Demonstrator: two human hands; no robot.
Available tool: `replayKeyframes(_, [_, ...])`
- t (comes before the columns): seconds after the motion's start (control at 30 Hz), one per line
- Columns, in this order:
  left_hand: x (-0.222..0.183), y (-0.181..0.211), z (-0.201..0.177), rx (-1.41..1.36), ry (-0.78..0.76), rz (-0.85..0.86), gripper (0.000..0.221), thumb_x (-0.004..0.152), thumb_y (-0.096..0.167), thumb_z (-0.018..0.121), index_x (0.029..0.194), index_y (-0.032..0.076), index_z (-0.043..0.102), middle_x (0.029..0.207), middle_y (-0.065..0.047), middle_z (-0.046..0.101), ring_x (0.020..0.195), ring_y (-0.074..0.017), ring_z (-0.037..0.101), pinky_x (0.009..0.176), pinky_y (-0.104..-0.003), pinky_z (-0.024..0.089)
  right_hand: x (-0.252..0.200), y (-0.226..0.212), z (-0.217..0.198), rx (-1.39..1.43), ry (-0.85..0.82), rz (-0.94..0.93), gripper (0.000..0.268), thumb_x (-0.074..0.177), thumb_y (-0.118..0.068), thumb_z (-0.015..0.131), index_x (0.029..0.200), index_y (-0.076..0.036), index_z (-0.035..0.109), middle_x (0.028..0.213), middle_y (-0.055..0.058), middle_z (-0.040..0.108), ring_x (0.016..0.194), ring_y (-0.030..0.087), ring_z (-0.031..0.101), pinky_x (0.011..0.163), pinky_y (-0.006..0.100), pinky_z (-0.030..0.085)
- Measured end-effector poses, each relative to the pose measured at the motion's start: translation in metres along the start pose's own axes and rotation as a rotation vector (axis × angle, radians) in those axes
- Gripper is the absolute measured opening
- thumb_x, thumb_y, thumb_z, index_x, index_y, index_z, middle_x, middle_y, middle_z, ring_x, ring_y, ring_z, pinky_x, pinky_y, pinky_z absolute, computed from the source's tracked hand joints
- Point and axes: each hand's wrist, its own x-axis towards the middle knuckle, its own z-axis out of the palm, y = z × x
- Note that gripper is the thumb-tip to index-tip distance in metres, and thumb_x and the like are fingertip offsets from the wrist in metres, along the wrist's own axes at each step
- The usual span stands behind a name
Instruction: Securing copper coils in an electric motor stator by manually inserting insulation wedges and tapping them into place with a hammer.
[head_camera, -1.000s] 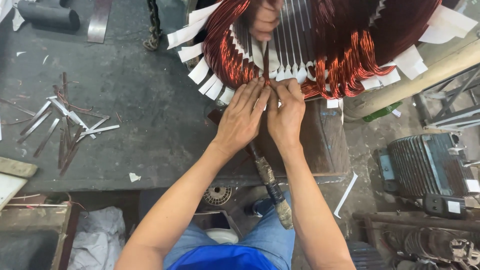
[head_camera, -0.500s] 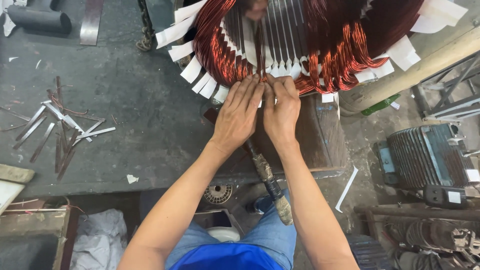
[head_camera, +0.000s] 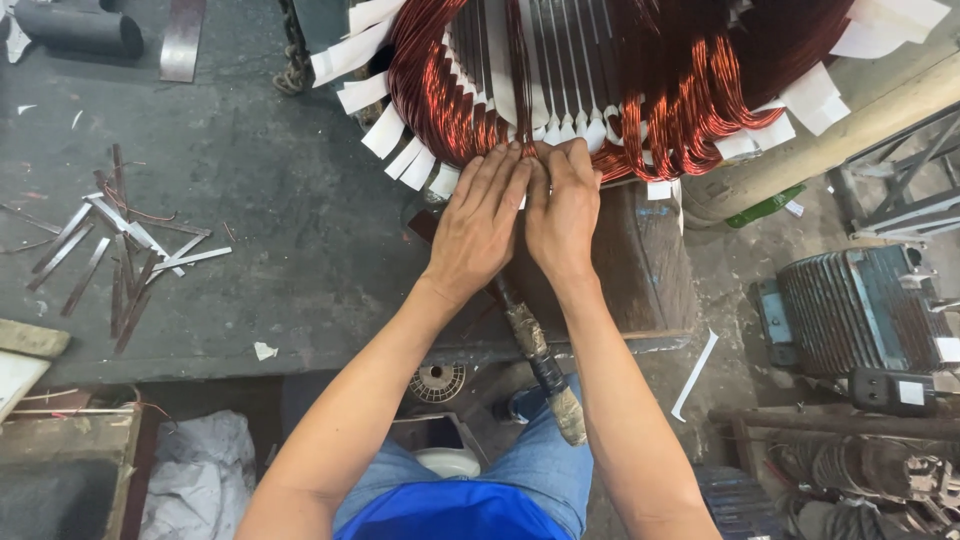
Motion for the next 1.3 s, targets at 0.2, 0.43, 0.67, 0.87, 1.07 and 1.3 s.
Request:
replayKeyframes(0.2, [-0.002,0.000,0.001,-0.003,0.009,0.009,0.054,0.105,0.000,0.046,0.159,-0.002,0.049,0.156,-0.025,0.060,0.150,-0.0370,0.054,0.131,-0.049,0.034,-0.001,0.003,0.002,-0.006,0.002,0.003,0.014,0.107,-0.009,0.071,0.118,-0.004,0.078,0.102,0.007,0.062,0.096,0.033,0.072,0.091,0.038,0.044])
replayKeyframes(0.43, [-0.004,-0.001,0.003,-0.003,0.015,0.004,0.053,0.105,0.001,0.047,0.158,-0.003,0.049,0.156,-0.026,0.060,0.152,-0.0363,0.053,0.133,-0.050,0.032,-0.002,0.004,0.005,-0.039,0.018,-0.012,0.013,0.107,-0.010,0.071,0.116,-0.003,0.077,0.103,0.006,0.061,0.093,0.032,0.071,0.089,0.038,0.043])
replayKeyframes(0.67, [-0.005,-0.002,0.004,0.029,-0.009,0.011,0.054,0.105,0.001,0.051,0.159,-0.003,0.048,0.159,-0.024,0.058,0.154,-0.0348,0.050,0.134,-0.048,0.030,0.000,0.004,0.002,-0.032,0.005,-0.011,0.012,0.108,-0.012,0.071,0.114,-0.004,0.077,0.102,0.007,0.062,0.093,0.035,0.071,0.088,0.039,0.043])
replayKeyframes(0.87, [-0.008,-0.002,0.005,0.045,-0.026,0.009,0.056,0.105,0.001,0.053,0.160,-0.003,0.046,0.160,-0.024,0.057,0.155,-0.0341,0.048,0.135,-0.048,0.029,0.001,0.006,0.005,-0.050,0.009,-0.007,0.014,0.108,-0.013,0.071,0.117,-0.004,0.078,0.102,0.007,0.062,0.091,0.034,0.070,0.087,0.038,0.045])
replayKeyframes(1.07, [-0.010,-0.004,0.006,0.056,-0.060,0.021,0.060,0.103,0.001,0.056,0.161,-0.004,0.044,0.164,-0.024,0.053,0.158,-0.0335,0.044,0.136,-0.048,0.026,0.003,0.009,0.007,-0.041,0.017,-0.037,0.012,0.106,-0.011,0.074,0.115,-0.004,0.080,0.101,0.007,0.062,0.091,0.034,0.071,0.087,0.037,0.044])
replayKeyframes(1.3, [-0.012,-0.003,0.006,0.058,-0.088,0.007,0.059,0.103,0.001,0.057,0.160,-0.003,0.045,0.164,-0.023,0.053,0.159,-0.0325,0.043,0.137,-0.047,0.024,0.000,0.011,0.006,-0.022,0.016,-0.027,0.012,0.106,-0.011,0.075,0.114,-0.004,0.081,0.101,0.007,0.064,0.091,0.035,0.071,0.087,0.039,0.045])
